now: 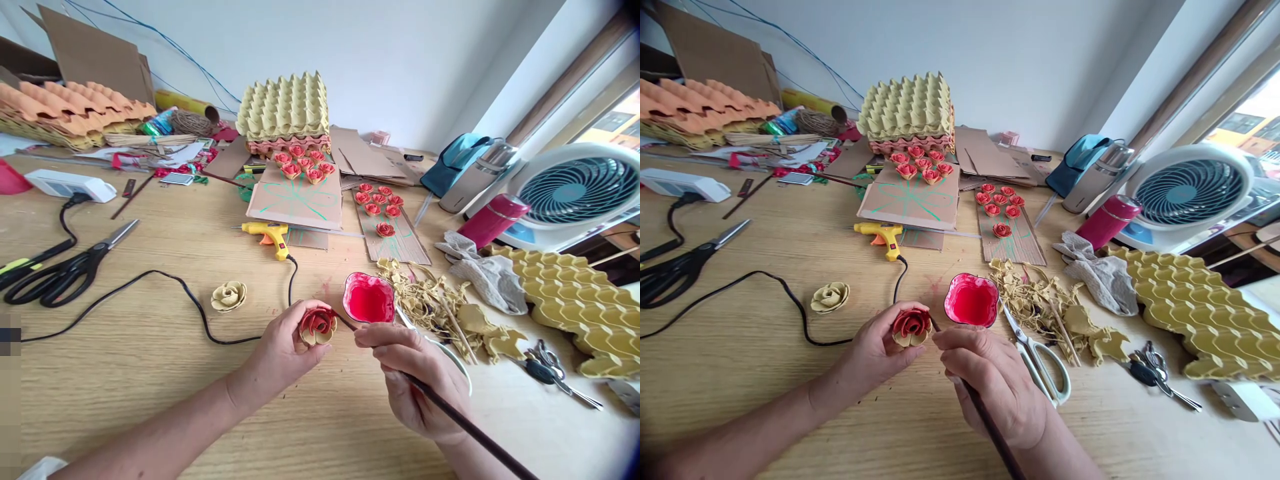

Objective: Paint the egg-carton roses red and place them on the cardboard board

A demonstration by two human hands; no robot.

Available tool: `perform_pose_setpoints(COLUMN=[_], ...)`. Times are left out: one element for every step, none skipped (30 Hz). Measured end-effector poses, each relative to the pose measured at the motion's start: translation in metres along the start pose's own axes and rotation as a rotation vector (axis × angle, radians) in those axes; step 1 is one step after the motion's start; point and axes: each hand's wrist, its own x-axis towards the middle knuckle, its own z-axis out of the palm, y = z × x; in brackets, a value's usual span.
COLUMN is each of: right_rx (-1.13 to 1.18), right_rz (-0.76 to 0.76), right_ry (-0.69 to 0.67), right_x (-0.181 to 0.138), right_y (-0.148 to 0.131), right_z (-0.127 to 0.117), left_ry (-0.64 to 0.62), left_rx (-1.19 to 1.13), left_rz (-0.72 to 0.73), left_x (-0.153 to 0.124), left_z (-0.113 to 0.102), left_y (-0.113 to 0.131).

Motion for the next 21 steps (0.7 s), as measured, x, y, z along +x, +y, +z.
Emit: perform_pose_setpoints(right_rx=[0.002,0.012,0.025,0.035,0.039,0.036,0.029,0.024,0.023,0.026,0.029,0.031,0.037,0.046,0.054,0.058,0.059,0.058,0.055,0.054,0.057], right_rz=[-0.003,-0.002,0.002,0.01,0.015,0.017,0.019,0.019,0.016,0.015,0.014,0.015,0.015,0.016,0.019,0.025,0.033,0.042,0.049,0.05,0.049], right_ry=[0.0,-0.003,-0.009,-0.021,-0.033,-0.043,-0.043,-0.037,-0.028,-0.018,-0.011,-0.009,-0.012,-0.021,-0.029,-0.039,-0.051,-0.061,-0.063,-0.055,-0.038], right_x=[-0.0001,-0.0002,-0.0004,-0.0005,-0.0005,-0.0003,0.0001,0.0006,0.0013,0.0021,0.0029,0.0036,0.0041,0.0044,0.0044,0.0042,0.0038,0.0032,0.0025,0.0018,0.0011], right_y=[-0.0005,-0.0009,-0.001,-0.0009,-0.0006,-0.0002,0.0002,0.0005,0.0006,0.0005,0.0001,-0.0004,-0.0009,-0.0013,-0.0016,-0.0015,-0.0011,-0.0004,0.0004,0.0012,0.002], right_z=[-0.0005,-0.0007,-0.0006,-0.0003,0.0001,0.0003,0.0003,0.0,-0.0006,-0.0014,-0.0022,-0.0029,-0.0033,-0.0033,-0.003,-0.0025,-0.0021,-0.0018,-0.0019,-0.0024,-0.003], left_ry=[0.005,0.006,0.005,0.004,0.005,0.006,0.007,0.007,0.004,0.0,-0.003,-0.004,-0.001,0.003,0.007,0.008,0.005,-0.001,-0.007,-0.012,-0.01], left_rx=[-0.006,-0.012,-0.019,-0.025,-0.03,-0.035,-0.039,-0.044,-0.051,-0.059,-0.067,-0.073,-0.077,-0.079,-0.081,-0.083,-0.083,-0.083,-0.083,-0.081,-0.079], left_rz=[-0.004,-0.008,-0.013,-0.018,-0.022,-0.027,-0.032,-0.039,-0.044,-0.048,-0.05,-0.05,-0.047,-0.045,-0.046,-0.05,-0.056,-0.061,-0.068,-0.072,-0.073], left_x=[-0.0001,-0.0001,-0.0001,0.0,0.0003,0.0007,0.0011,0.0016,0.002,0.0023,0.0025,0.0026,0.0025,0.0024,0.0023,0.0023,0.0024,0.0026,0.0029,0.0032,0.0035], left_z=[0.0001,0.0002,0.0003,0.0004,0.0005,0.0005,0.0006,0.0008,0.001,0.0012,0.0015,0.0018,0.0021,0.0023,0.0024,0.0023,0.0021,0.0018,0.0015,0.0012,0.0011], left_y=[-0.0014,-0.0027,-0.0036,-0.0041,-0.0042,-0.004,-0.0037,-0.0034,-0.0035,-0.0041,-0.0051,-0.0065,-0.008,-0.0093,-0.0102,-0.0106,-0.0102,-0.0093,-0.0081,-0.0067,-0.0054])
